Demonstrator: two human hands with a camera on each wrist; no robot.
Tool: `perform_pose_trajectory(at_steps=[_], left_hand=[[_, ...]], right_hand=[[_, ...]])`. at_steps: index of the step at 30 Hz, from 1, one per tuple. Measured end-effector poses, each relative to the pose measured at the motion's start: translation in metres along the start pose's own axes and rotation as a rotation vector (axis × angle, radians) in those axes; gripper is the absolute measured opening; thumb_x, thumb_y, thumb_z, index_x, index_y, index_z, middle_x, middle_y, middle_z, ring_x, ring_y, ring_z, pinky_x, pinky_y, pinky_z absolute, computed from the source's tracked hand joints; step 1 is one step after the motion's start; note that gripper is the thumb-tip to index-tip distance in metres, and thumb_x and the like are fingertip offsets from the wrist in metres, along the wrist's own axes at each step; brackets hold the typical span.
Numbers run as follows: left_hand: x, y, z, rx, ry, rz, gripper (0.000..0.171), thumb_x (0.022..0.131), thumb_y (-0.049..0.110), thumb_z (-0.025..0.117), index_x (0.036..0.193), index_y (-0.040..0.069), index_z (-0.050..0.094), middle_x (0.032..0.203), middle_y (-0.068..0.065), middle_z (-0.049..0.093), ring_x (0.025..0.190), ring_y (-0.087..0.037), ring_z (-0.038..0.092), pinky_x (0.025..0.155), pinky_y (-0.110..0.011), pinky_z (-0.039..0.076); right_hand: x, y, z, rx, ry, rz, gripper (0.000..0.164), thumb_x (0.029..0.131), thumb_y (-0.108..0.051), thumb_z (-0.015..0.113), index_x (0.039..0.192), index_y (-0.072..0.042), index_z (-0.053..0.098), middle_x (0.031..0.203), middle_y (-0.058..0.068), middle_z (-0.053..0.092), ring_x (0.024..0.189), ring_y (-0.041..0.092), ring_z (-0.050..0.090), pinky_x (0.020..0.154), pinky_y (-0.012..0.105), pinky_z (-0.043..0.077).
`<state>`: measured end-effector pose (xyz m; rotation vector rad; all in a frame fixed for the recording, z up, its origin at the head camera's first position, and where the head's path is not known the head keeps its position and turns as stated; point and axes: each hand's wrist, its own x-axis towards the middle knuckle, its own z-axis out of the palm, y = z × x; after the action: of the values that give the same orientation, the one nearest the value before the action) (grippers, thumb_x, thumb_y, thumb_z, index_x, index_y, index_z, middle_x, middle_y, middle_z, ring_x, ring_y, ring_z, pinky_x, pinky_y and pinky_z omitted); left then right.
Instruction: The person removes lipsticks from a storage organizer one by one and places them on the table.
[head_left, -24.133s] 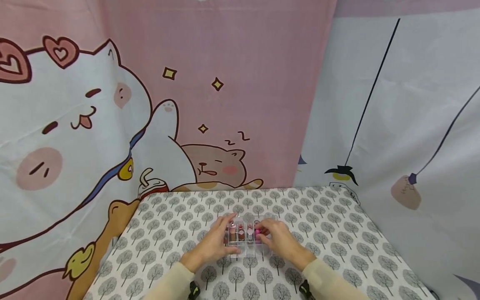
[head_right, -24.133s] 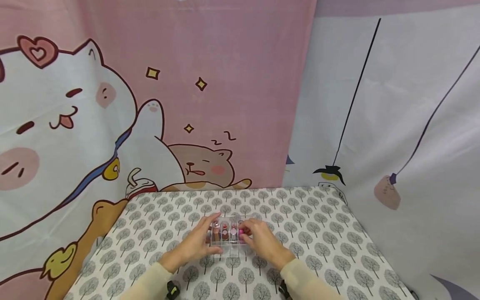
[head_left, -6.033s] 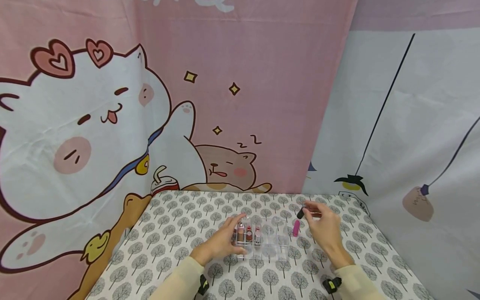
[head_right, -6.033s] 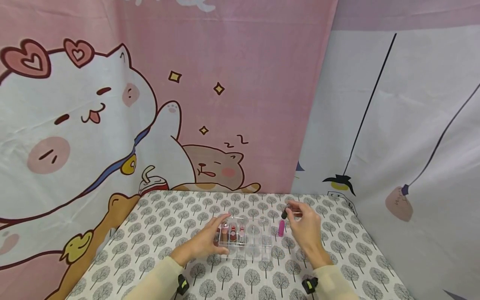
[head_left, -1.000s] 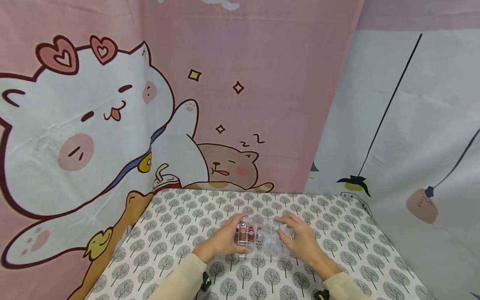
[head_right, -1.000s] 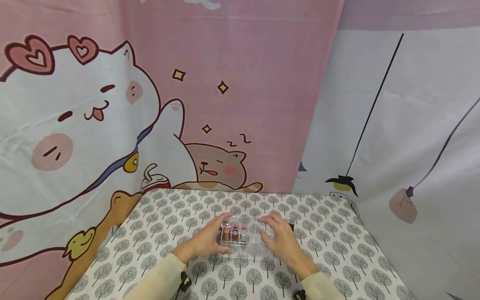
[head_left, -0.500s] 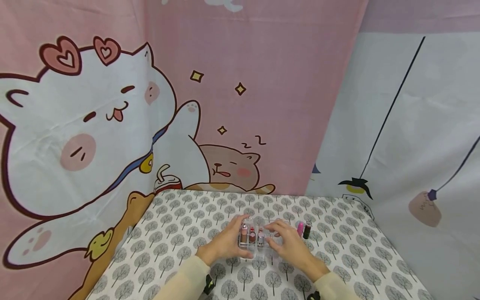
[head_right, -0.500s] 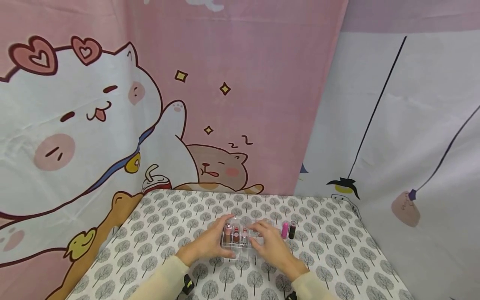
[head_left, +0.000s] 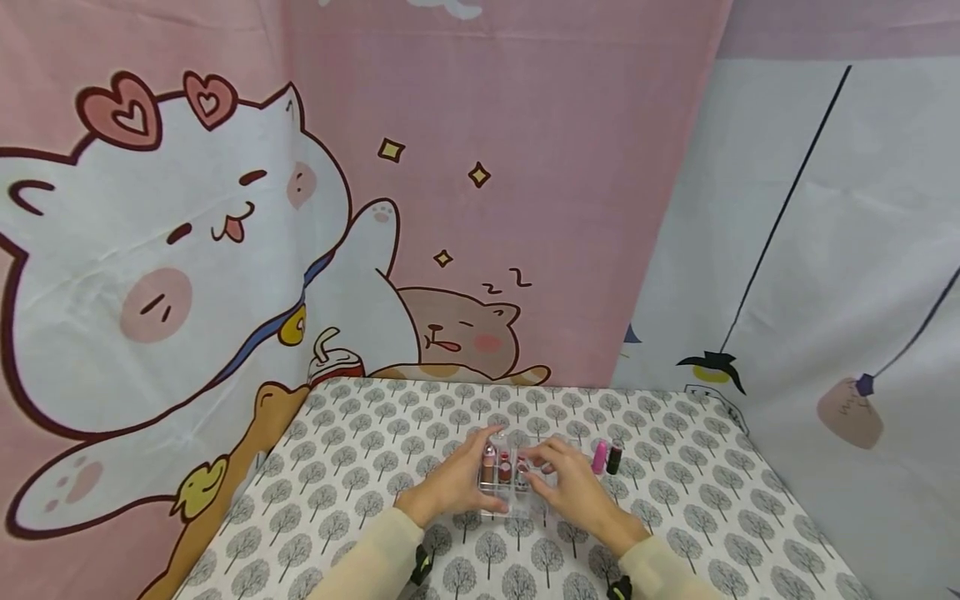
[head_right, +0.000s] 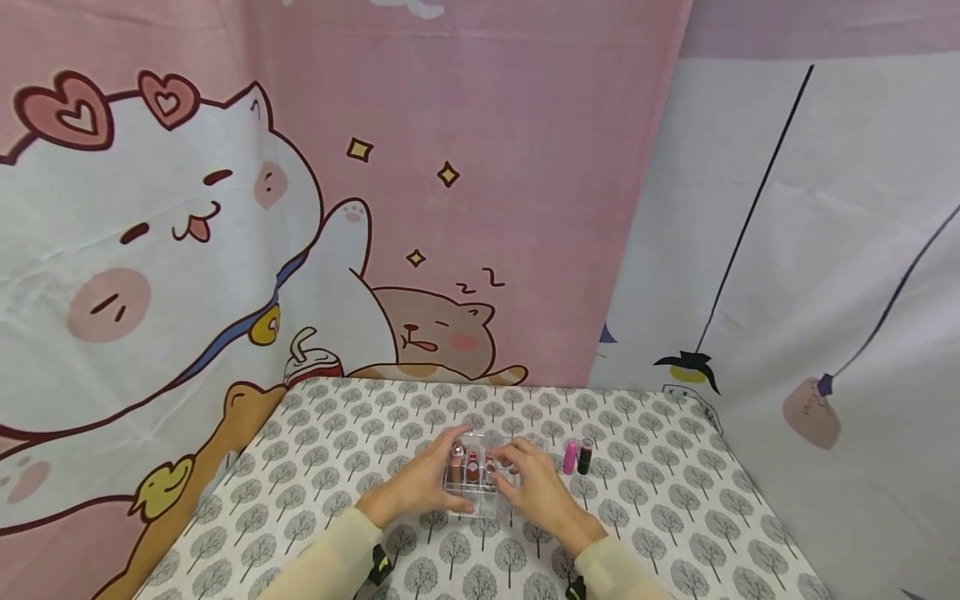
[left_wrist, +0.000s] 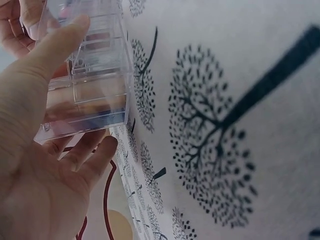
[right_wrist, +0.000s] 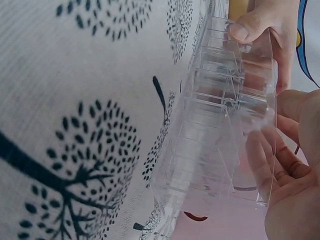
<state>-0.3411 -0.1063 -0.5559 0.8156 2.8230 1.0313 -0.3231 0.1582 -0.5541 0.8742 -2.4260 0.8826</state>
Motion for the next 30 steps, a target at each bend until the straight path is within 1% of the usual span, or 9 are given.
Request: perform_pose_trajectory(at_steps=[3,7,10,13,15,19,24,30], left_hand=[[0.001,-0.001,0.001,-0.008,-0.002,0.001,0.14,0.079,0.044,0.111,0.185,0.04,0.018,0.175,-0.014,0.054,0.144,-0.033,0.068,0.124,-0.06,0.059],[0.002,-0.001,0.003,-0.032,-0.007,-0.003,0.141,0.079,0.041,0.111,0.185,0.038,0.019,0.17,-0.01,0.057,0.14,-0.029,0.07,0.124,-0.058,0.06],[0.002,0.0,0.004,-0.038,-0.015,-0.006,0.143,0.079,0.04,0.111,0.186,0.035,0.017,0.176,-0.014,0.052,0.145,-0.033,0.068,0.127,-0.059,0.057],[0.001,0.0,0.005,-0.028,-0.023,-0.006,0.146,0.079,0.04,0.111,0.187,0.035,0.013,0.185,-0.019,0.042,0.155,-0.04,0.062,0.132,-0.063,0.052],[0.001,0.0,0.006,-0.023,-0.022,-0.004,0.147,0.079,0.04,0.111,0.188,0.035,0.013,0.187,-0.02,0.039,0.159,-0.042,0.059,0.133,-0.065,0.05],[0.001,0.0,0.006,-0.026,-0.019,-0.004,0.146,0.079,0.04,0.111,0.187,0.037,0.013,0.189,-0.021,0.038,0.161,-0.044,0.057,0.134,-0.066,0.049],[0.0,-0.001,0.006,-0.046,-0.015,-0.003,0.145,0.079,0.039,0.111,0.187,0.038,0.014,0.19,-0.019,0.036,0.162,-0.043,0.057,0.134,-0.067,0.049],[-0.001,-0.002,0.003,-0.083,-0.005,0.006,0.143,0.08,0.035,0.111,0.187,0.037,0.016,0.185,-0.02,0.043,0.156,-0.042,0.061,0.131,-0.067,0.051]], right_hand=[[0.0,0.001,0.0,0.005,-0.007,0.015,0.037,0.096,-0.003,0.094,0.131,-0.005,0.083,0.12,0.006,0.08,0.098,0.026,0.081,0.088,0.042,0.073],[-0.001,0.002,0.001,0.008,-0.026,0.034,0.036,0.096,-0.005,0.094,0.13,-0.006,0.083,0.12,0.005,0.08,0.099,0.024,0.081,0.088,0.039,0.073],[-0.002,0.003,0.002,-0.001,-0.037,0.039,0.034,0.097,-0.007,0.094,0.129,-0.007,0.084,0.118,0.004,0.081,0.098,0.022,0.08,0.087,0.038,0.072],[-0.003,0.003,0.003,-0.006,-0.038,0.034,0.034,0.096,-0.007,0.094,0.128,-0.007,0.084,0.117,0.003,0.082,0.097,0.022,0.08,0.086,0.038,0.072],[-0.003,0.003,0.004,-0.007,-0.033,0.029,0.034,0.096,-0.007,0.094,0.128,-0.006,0.084,0.117,0.003,0.082,0.096,0.022,0.08,0.085,0.038,0.072],[-0.003,0.002,0.006,-0.018,-0.008,0.019,0.035,0.095,-0.006,0.095,0.128,-0.007,0.085,0.115,0.004,0.084,0.095,0.021,0.08,0.083,0.039,0.072],[-0.003,0.002,0.011,-0.077,0.037,0.016,0.038,0.091,-0.009,0.099,0.127,-0.009,0.085,0.11,0.003,0.085,0.093,0.018,0.081,0.081,0.036,0.072],[0.0,0.003,0.016,-0.114,0.081,-0.005,0.038,0.091,-0.013,0.101,0.125,-0.01,0.085,0.105,0.002,0.084,0.09,0.016,0.081,0.077,0.031,0.07]])
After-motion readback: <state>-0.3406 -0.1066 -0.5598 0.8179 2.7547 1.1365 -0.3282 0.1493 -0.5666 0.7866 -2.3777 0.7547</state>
